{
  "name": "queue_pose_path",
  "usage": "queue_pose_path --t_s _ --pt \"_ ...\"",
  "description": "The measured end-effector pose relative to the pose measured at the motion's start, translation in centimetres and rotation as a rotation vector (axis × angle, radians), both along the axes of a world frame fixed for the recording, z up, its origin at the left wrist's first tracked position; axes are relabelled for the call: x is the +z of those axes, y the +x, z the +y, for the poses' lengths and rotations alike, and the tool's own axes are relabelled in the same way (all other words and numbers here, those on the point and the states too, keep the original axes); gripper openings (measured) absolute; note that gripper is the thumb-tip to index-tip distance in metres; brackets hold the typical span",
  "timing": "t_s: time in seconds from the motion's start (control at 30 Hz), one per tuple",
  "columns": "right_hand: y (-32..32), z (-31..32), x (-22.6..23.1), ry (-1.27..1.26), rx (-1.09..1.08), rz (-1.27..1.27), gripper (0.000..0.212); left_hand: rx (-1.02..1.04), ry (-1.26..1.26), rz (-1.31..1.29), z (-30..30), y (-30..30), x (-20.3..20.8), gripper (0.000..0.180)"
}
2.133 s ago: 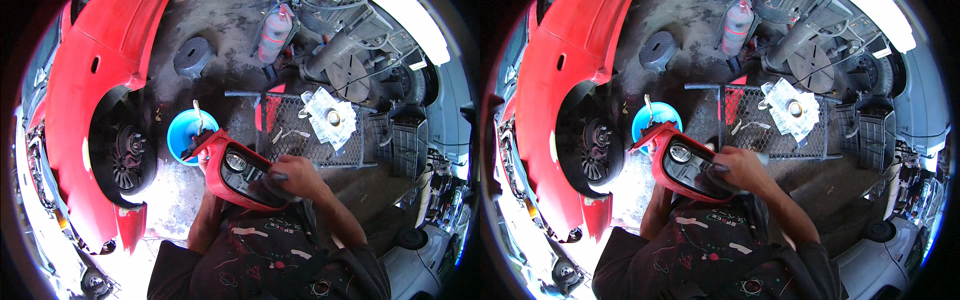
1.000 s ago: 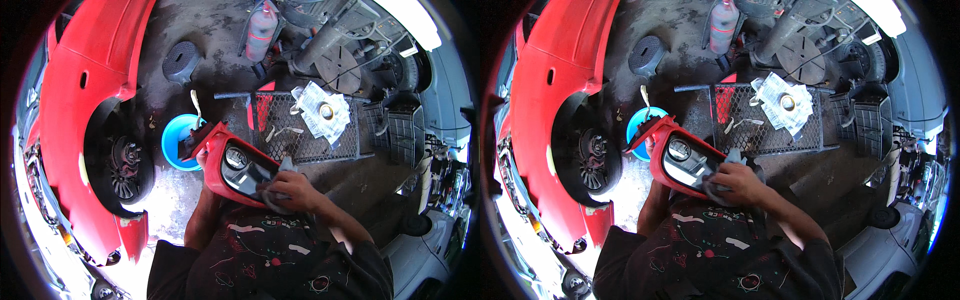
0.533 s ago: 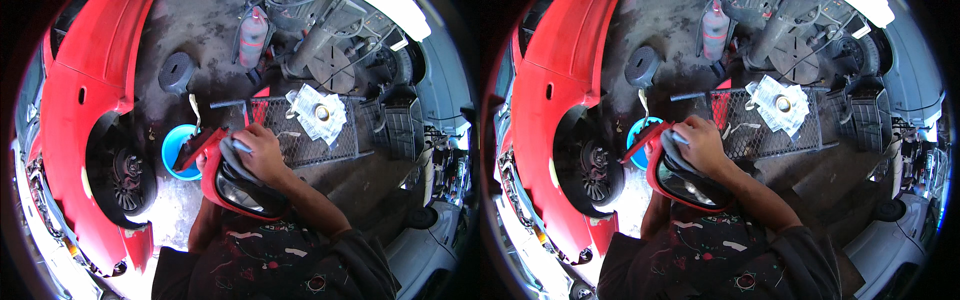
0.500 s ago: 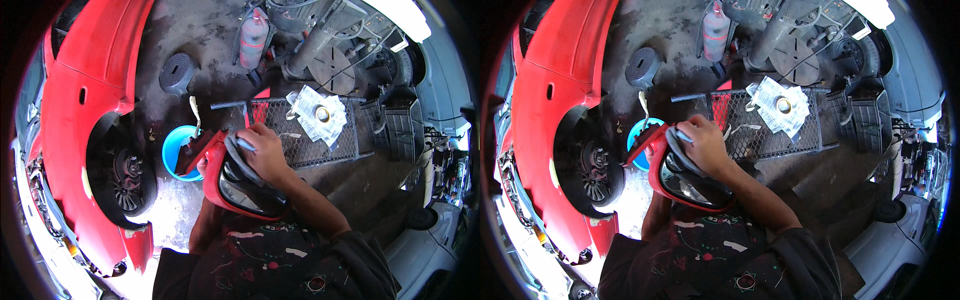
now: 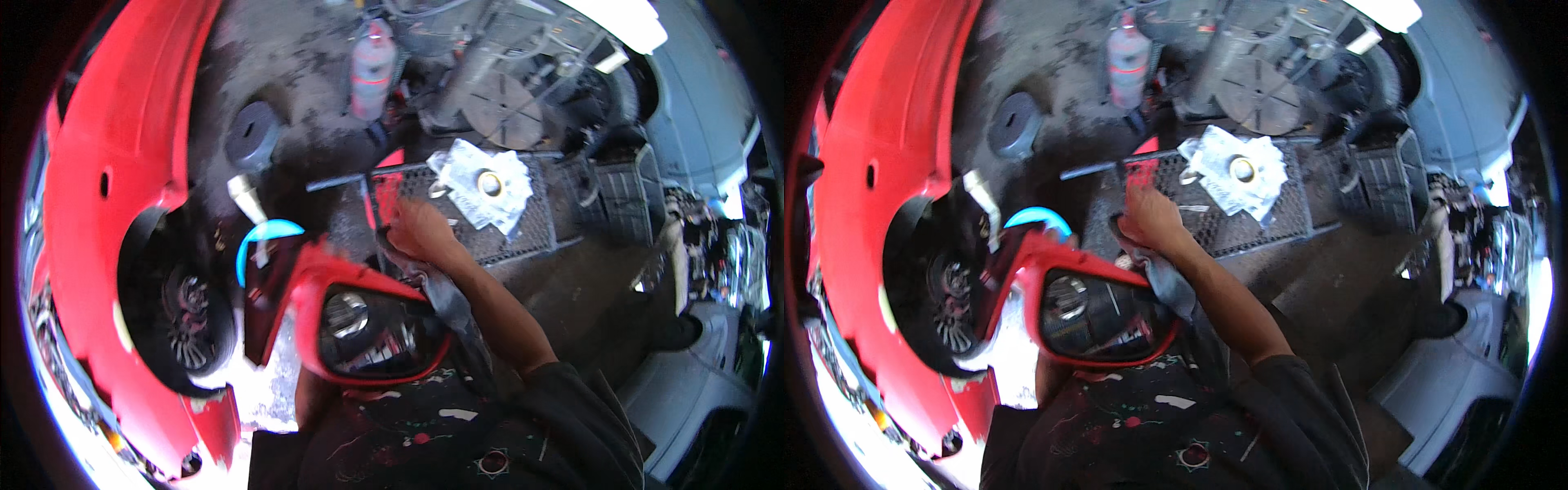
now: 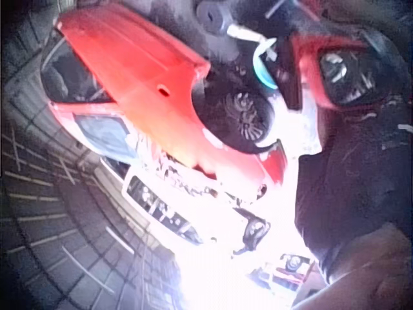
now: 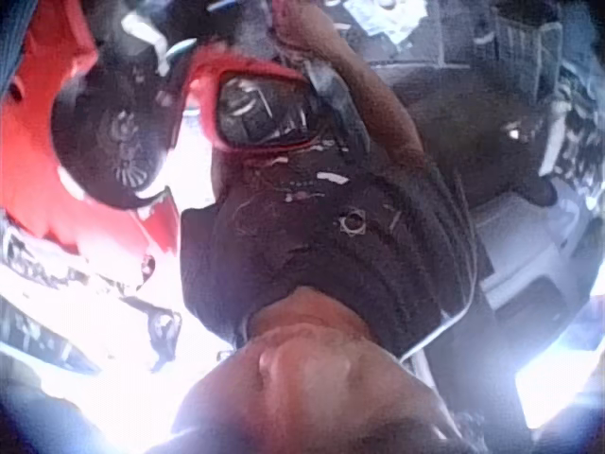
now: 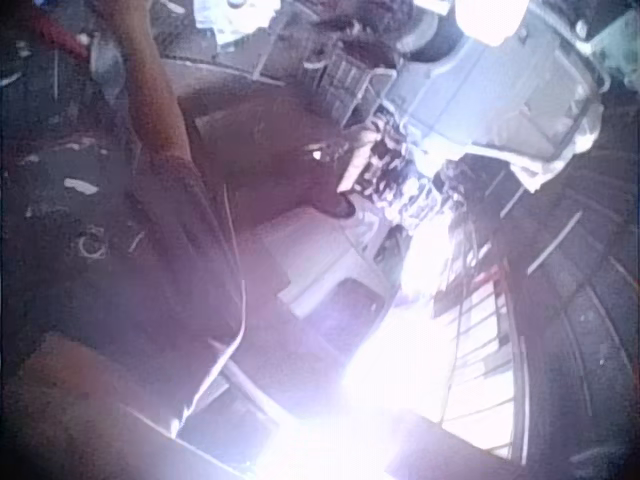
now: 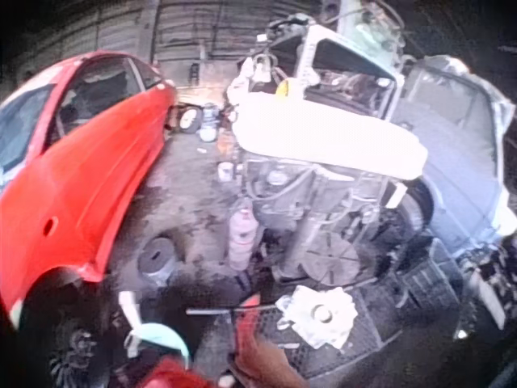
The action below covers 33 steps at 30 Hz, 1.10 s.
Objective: The person cleans a red car side mirror with a cloth, then applies masking tape around the mirror's glass edge. The person wipes the mirror surface and carefully places tape strips along the perimeter.
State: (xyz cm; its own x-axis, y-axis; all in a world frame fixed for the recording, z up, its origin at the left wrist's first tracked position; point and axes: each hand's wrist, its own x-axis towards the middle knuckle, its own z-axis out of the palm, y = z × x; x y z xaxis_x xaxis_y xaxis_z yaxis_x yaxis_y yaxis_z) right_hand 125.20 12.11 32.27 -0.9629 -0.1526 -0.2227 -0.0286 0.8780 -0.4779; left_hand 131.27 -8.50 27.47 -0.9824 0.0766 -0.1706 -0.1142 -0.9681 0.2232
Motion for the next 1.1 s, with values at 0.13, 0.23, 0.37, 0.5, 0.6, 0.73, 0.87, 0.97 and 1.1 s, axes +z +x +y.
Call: queue_pose_path --t_s 0.13,0.23,0.37,0.5,0.6,0.73,0.87,0.97,1.1 --pt "2.4 8.5 -6.5 -0.319 -0.24 -0.247 0.024 0.046 -0.116 0.08 -0.7 1.6 4.0 0.071" --pt "5.3 12.0 -11.5 -0.808 -0.576 -0.196 0.024 0.23 -0.64 -0.178 -0.2 4.0 4.7 0.073" --pt "6.8 15.7 -16.7 -1.055 -1.01 -0.263 0.04 0.021 -0.327 0.037 -0.9 4.5 0.6 0.071" --pt "8.8 19.2 -20.6 -0.031 -0.836 -0.366 0.057 -0.105 -0.122 -0.065 -0.9 6.5 -4.7 0.07" --pt "11.2 22.7 -24.1 0.149 -0.702 -0.46 0.043 -0.033 -0.212 -0.223 0.9 8.0 -7.3 0.069" --pt "11.8 28.7 -29.1 0.164 -0.381 -0.441 0.024 0.054 -0.192 -0.366 5.3 10.9 -8.2 0.068" --pt "7.8 33.9 -30.8 0.268 -0.303 -0.444 0.037 0.094 -0.208 -0.493 10.1 14.3 -7.7 0.067" --pt "2.0 35.9 -30.6 -0.037 -0.803 -0.498 0.07 0.115 -0.224 -0.573 13.3 16.4 -7.7 0.067" --pt "-4.7 35.7 -31.1 -0.027 -1.098 -0.513 0.076 0.154 -0.222 -0.651 17.1 18.4 -7.3 0.066"
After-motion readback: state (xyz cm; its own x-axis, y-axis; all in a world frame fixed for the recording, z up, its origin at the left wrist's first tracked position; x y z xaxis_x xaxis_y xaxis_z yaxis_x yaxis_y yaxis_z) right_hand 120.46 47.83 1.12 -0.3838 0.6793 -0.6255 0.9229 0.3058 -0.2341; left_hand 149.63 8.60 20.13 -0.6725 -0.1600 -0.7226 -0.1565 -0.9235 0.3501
